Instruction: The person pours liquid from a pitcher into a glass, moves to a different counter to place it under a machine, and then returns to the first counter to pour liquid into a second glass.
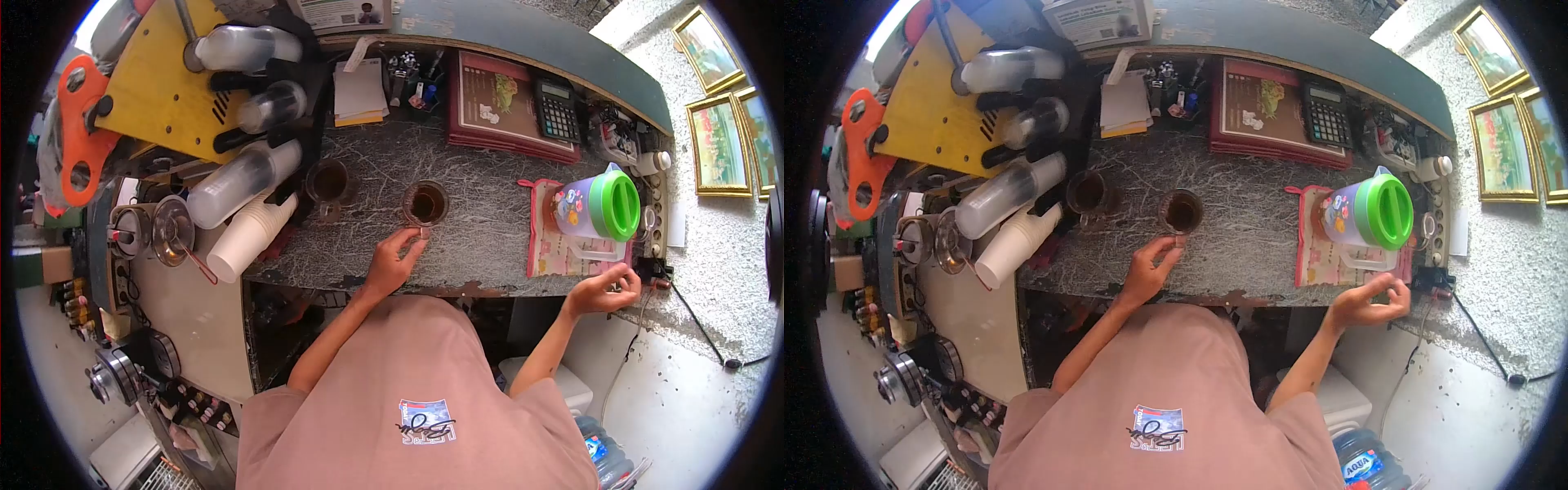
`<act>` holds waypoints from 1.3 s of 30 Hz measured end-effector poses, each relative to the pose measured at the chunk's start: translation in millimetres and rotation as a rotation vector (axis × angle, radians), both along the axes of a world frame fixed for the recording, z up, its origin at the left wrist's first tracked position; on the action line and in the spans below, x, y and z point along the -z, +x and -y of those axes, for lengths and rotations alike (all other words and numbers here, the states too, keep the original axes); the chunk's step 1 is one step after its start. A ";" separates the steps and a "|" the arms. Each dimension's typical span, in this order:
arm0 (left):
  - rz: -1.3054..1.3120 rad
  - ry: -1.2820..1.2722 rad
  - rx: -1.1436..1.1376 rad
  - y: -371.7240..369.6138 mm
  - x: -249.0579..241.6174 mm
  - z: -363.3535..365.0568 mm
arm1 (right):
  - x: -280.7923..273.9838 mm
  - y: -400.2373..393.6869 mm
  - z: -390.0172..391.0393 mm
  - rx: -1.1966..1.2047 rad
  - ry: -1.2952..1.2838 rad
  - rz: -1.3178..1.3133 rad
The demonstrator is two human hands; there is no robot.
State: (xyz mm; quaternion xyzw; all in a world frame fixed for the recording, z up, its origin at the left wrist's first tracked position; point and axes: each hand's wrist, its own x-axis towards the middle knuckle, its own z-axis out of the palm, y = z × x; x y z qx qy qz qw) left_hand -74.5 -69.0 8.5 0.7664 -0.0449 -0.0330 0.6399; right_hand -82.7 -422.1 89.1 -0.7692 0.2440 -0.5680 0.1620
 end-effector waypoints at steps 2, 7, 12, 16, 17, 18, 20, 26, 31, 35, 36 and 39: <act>0.014 0.008 0.003 0.1 -0.9 -8.1 | 3.5 1.2 -33.3 -0.294 0.067 -0.071; -0.159 -0.033 0.000 -2.9 8.2 -30.1 | 47.5 31.8 -133.1 -0.874 0.556 -0.647; -0.187 -0.014 0.030 1.1 8.5 -44.9 | 74.0 58.8 -178.1 -1.143 0.751 -0.802; -0.185 0.007 0.100 13.2 0.1 -49.1 | 73.1 75.2 -192.2 -1.299 0.688 -0.863; -0.189 0.006 0.099 16.6 -2.9 -48.6 | 68.3 75.6 -195.2 -1.298 0.676 -0.950; -0.170 0.048 0.116 19.8 -6.0 -47.4 | 73.6 74.5 -195.9 -1.298 0.678 -0.954; -0.142 0.092 0.124 22.4 -8.7 -43.0 | 87.3 76.3 -197.1 -1.297 0.659 -0.924; -0.041 0.127 0.097 26.6 1.3 -23.8 | 93.1 72.8 -200.4 -1.263 0.531 -0.813; -0.101 0.077 0.026 8.2 -7.3 -22.6 | 94.7 65.5 -207.6 -1.367 0.458 -0.806; -0.090 0.187 -0.080 -24.9 -4.0 -34.6 | 94.4 54.8 -219.8 -1.532 0.361 -0.826; -0.080 0.200 -0.098 -34.8 -2.7 -38.3 | 94.2 51.0 -224.6 -1.560 0.362 -0.840; -0.143 0.127 -0.172 -64.6 -2.1 -49.1 | 88.0 39.7 -242.6 -1.655 0.311 -0.826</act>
